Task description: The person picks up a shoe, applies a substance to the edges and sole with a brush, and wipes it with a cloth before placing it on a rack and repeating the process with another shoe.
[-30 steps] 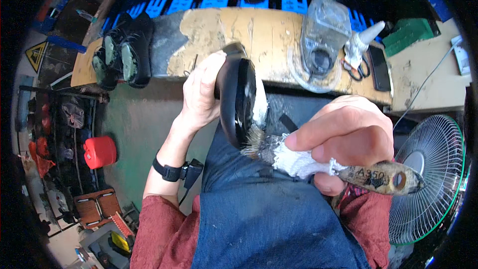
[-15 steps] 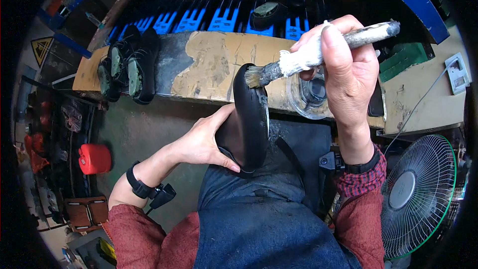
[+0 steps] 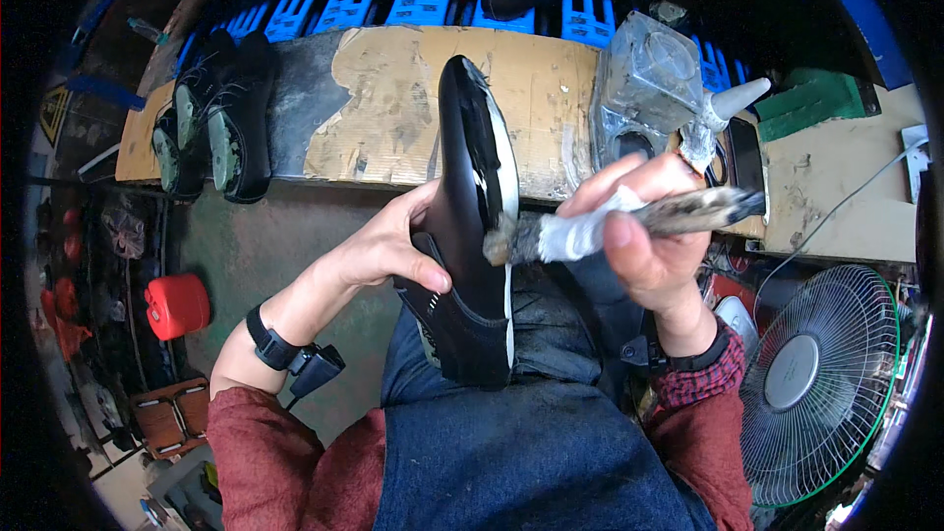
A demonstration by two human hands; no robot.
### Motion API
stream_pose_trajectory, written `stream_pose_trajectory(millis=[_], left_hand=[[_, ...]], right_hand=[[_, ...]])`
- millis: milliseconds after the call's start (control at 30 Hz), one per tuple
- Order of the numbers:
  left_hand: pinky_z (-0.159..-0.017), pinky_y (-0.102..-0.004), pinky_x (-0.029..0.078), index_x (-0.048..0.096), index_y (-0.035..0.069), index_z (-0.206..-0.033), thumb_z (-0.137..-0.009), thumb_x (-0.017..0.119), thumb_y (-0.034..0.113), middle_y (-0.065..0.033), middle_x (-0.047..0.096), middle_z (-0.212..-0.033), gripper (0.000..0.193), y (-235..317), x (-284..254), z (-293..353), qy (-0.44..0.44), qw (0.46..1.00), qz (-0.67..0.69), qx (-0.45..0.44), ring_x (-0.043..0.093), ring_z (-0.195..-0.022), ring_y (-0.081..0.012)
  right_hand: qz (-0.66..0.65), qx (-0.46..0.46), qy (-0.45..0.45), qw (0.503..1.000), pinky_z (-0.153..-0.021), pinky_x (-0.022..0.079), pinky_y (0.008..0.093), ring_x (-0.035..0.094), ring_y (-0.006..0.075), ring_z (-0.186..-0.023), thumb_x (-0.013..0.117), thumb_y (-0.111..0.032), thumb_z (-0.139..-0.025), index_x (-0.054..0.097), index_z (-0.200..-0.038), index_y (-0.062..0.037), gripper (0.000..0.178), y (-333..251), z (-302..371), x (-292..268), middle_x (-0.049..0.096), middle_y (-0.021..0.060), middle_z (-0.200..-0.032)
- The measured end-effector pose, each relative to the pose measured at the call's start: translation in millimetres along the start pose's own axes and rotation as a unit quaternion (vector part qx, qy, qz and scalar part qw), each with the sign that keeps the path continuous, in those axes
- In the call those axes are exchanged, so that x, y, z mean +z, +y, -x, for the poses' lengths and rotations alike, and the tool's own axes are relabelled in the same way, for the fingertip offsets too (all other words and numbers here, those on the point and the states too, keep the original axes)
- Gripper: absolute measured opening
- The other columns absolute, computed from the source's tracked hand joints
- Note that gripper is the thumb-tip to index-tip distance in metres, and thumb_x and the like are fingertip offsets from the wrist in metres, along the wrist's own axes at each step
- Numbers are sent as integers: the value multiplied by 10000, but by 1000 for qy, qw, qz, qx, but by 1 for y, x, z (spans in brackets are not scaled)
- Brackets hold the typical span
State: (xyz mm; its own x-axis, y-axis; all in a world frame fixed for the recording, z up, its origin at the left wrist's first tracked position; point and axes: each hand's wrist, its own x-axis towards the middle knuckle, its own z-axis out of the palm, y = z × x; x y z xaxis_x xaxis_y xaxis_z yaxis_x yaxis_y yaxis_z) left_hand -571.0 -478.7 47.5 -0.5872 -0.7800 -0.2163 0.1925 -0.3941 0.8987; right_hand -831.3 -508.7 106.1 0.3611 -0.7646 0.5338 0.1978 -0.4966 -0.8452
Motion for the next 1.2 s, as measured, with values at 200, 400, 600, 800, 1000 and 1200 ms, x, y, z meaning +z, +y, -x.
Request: stream_pose_trajectory(millis=[200,400,600,800,1000,1200], left_hand=[[-899,-407,521,487,-40,-1287,-784,717,431,-189,628,-1150,727,-27,5,-10,190,910,344,-130,637,-1022,-280],[-792,-480,552,469,32,-1316,-746,300,863,-242,601,-1120,1022,-74,72,17,75,823,561,58,653,-910,-347],[-932,-350,500,497,48,-1296,-883,521,591,-71,624,-1161,683,-88,76,16,356,878,317,30,609,-1063,-204],[-915,-330,499,291,115,-1404,-868,669,410,-57,518,-1213,718,-76,83,15,306,905,288,65,557,-1081,-159],[-923,-350,505,283,122,-1395,-841,700,416,-69,485,-1257,753,-69,85,13,312,911,262,63,548,-1100,-177],[-929,-359,502,272,133,-1405,-842,701,405,-84,479,-1272,758,-67,84,16,309,909,273,54,538,-1121,-187]], right_hand=[[-5,206,136,969,-566,476,268,608,120,-623,633,-140,-893,566,-836,-22,147,5,17,-36,636,58,-711],[521,123,95,839,-559,478,318,624,200,-579,686,-200,-856,596,-860,-47,177,45,23,-95,643,111,-686],[354,153,251,888,-590,501,238,635,104,-666,632,-149,-914,578,-872,-2,162,40,44,-99,657,65,-730],[-15,224,175,959,-555,525,236,636,138,-625,548,-85,-947,503,-998,-21,95,28,40,-29,650,88,-791],[122,238,74,961,-497,503,264,627,106,-533,621,-251,-896,562,-835,-1,264,59,-50,15,627,58,-618],[178,168,116,963,-515,503,262,638,110,-533,634,-299,-881,596,-795,-19,295,72,-75,16,629,51,-605]])
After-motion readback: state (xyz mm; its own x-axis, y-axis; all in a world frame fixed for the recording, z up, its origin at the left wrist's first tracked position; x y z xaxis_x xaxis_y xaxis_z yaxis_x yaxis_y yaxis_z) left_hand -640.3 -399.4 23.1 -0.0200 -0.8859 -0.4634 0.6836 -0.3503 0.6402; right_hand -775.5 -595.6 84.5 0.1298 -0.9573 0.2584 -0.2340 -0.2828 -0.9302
